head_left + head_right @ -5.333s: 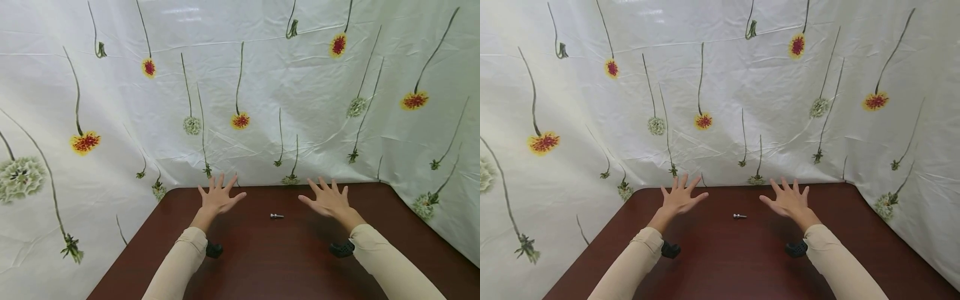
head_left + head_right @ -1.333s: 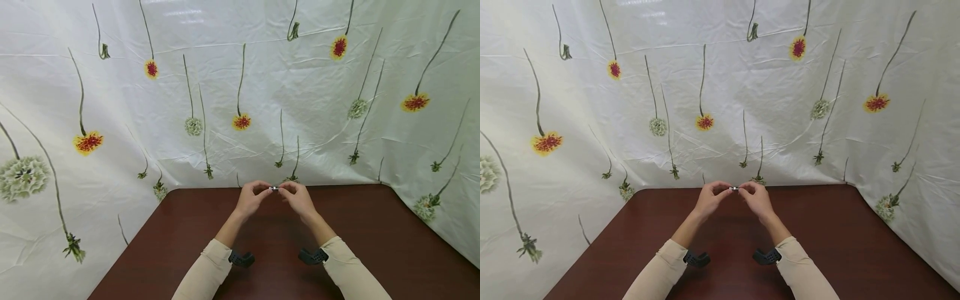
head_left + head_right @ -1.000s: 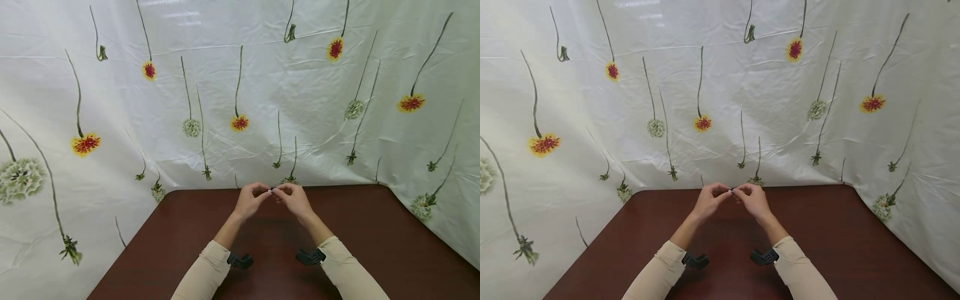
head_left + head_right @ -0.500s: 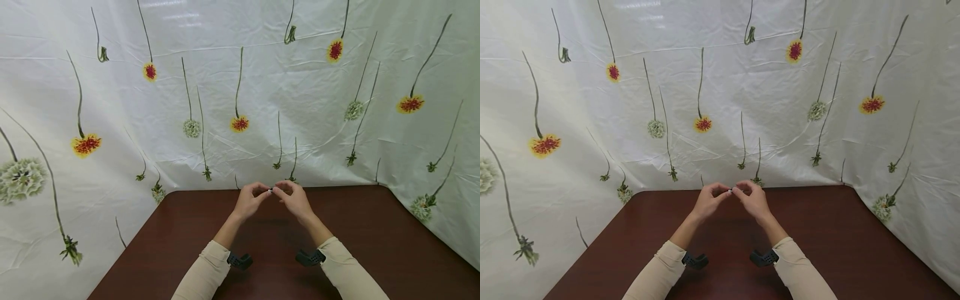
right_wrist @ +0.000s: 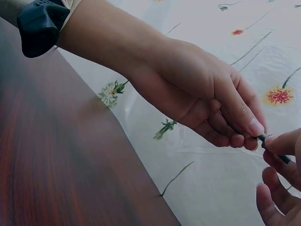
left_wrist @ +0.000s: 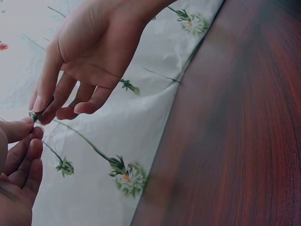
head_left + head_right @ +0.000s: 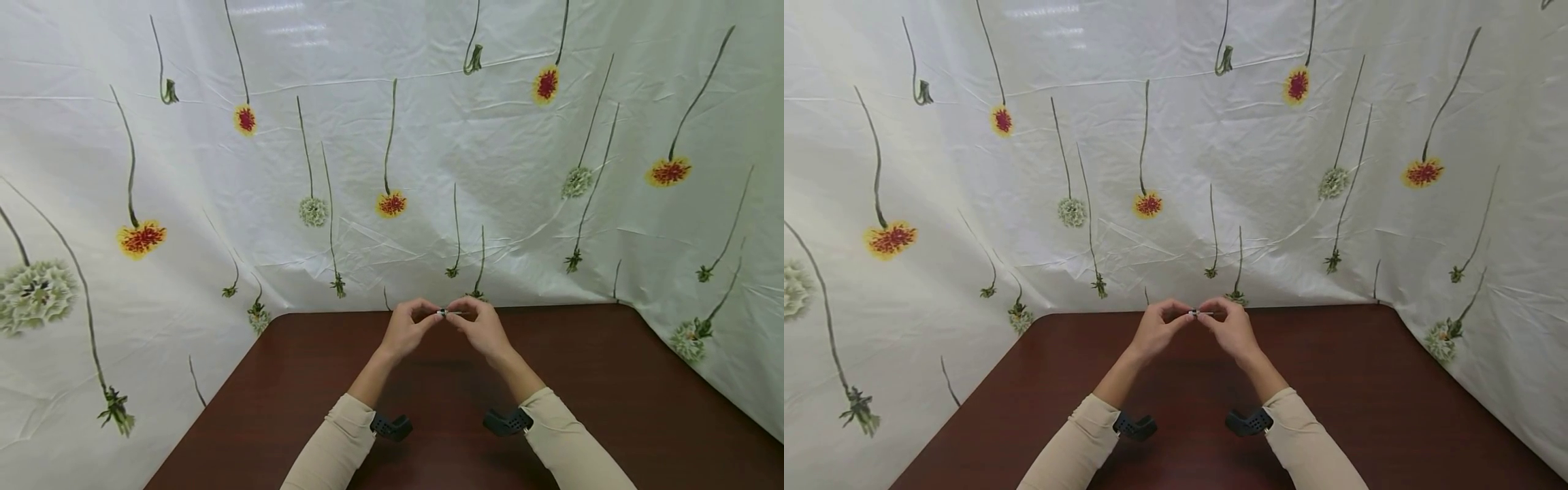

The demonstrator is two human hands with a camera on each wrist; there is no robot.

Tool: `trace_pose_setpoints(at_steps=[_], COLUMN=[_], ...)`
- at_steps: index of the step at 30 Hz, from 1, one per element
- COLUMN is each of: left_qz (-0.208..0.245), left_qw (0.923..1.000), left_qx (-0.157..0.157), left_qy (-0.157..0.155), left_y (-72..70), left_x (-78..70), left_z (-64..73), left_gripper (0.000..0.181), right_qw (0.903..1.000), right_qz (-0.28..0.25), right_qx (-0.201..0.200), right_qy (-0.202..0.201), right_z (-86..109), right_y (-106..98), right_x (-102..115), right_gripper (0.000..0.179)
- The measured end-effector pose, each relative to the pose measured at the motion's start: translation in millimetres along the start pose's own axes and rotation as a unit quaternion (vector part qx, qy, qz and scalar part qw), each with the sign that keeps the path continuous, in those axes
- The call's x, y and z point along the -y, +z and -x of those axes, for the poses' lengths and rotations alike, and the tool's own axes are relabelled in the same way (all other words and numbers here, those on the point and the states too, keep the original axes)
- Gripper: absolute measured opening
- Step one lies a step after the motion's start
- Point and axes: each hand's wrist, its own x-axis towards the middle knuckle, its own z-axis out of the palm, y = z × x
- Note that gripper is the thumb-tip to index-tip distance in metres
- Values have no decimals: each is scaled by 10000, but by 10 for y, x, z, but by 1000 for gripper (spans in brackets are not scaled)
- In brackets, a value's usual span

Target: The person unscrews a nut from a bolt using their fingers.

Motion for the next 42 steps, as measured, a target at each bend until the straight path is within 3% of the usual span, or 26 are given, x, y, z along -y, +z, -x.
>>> trace_pose_setpoints(at_steps=[7, 10, 17, 23, 33, 39, 42], left_qz=[7, 79, 157, 98, 40, 66, 6], left_qw=[10000, 9999, 9998, 9998, 9999, 9999, 9998], left_qx=[-42, -30, 89, 125, 94, 99, 116], left_qy=[-62, -98, -131, -146, -31, -73, -139], left_y=[28, 13, -50, -40, -23, -24, -12], left_x=[275, 346, -57, -56, -26, -23, 93], left_z=[-48, -76, -26, -9, -5, -13, -40], left_gripper=[11, 11, 12, 13, 11, 11, 12], right_qw=[9992, 9994, 9999, 9999, 9998, 9998, 9996], right_qz=[16, 23, -22, 107, 136, 153, 241], right_qx=[29, 64, 127, 10, -87, -82, -124], right_qy=[391, 327, -93, -53, -103, -58, -32], right_z=[5, -15, -6, 7, 21, 13, 11], right_y=[-10, -7, -2, 10, 32, 27, 29], right_x=[19, 12, 47, -12, -3, -6, -13], right_gripper=[31, 29, 19, 33, 21, 24, 23])
